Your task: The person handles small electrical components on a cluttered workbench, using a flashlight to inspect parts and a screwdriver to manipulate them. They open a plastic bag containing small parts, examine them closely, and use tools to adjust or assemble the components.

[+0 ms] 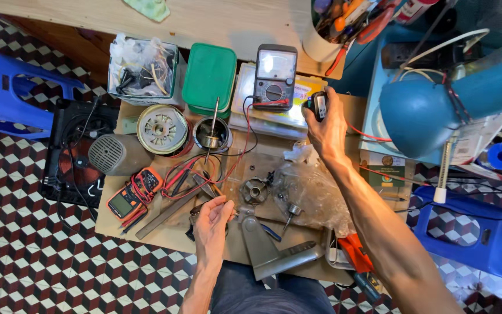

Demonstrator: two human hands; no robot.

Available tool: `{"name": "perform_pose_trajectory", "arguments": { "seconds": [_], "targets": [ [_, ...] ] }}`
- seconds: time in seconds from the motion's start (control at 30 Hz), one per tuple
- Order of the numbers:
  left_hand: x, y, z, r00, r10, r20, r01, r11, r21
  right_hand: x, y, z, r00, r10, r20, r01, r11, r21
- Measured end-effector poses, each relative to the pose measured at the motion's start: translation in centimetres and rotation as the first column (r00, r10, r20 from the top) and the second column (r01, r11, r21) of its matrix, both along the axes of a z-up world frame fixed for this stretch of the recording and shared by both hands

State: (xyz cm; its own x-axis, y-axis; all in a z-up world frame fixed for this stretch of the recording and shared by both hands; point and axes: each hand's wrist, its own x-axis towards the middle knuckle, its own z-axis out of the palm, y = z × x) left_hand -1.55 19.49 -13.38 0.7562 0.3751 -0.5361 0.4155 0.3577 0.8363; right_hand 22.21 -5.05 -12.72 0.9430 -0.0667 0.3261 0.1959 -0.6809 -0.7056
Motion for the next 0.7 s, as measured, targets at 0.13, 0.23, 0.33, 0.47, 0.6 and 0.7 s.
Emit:
{"name": "perform_pose_trajectory", "arguments": {
  "seconds": [0.13,0.23,0.33,0.47,0.6,0.7],
  "targets": [
    [1.3,2.5,-0.7,1.0,-0.004,-0.024,0.003,1.0,-0.018,2.6,1.0,-1.4,0.999,0.01,-0.042,-0.015,0.991,-0.134],
    [2.4,3.5,-1.2,0.999,-0.036,-0.027,0.036,0.999,-0.009,3.1,1.5,-1.7,0.997,-0.018,-0.07,0.009,0.993,-0.119],
    [3.5,3.6,-1.5,0.998,-0.054,-0.033,0.052,0.997,-0.063,2.8,2.0,-2.0,0.993,-0.021,-0.116,0.001,0.986,-0.165],
    [5.0,3.0,-1.7,0.983,-0.16,-0.086,0.158,0.987,-0.031,3.6,2.5,-2.2,0.979,-0.013,-0.203,-0.021,0.986,-0.165],
    [5.8,1.7,-1.7,0.974,-0.216,-0.067,0.212,0.975,-0.067,2.7,1.4,-1.5,0.989,0.011,-0.145,-0.028,0.992,-0.121],
    [6.3,0.9,-1.7,0.973,-0.219,-0.073,0.211,0.972,-0.107,-1.9,0.6,-1.7,0.992,-0.085,-0.089,0.083,0.996,-0.028]
  ]
}}
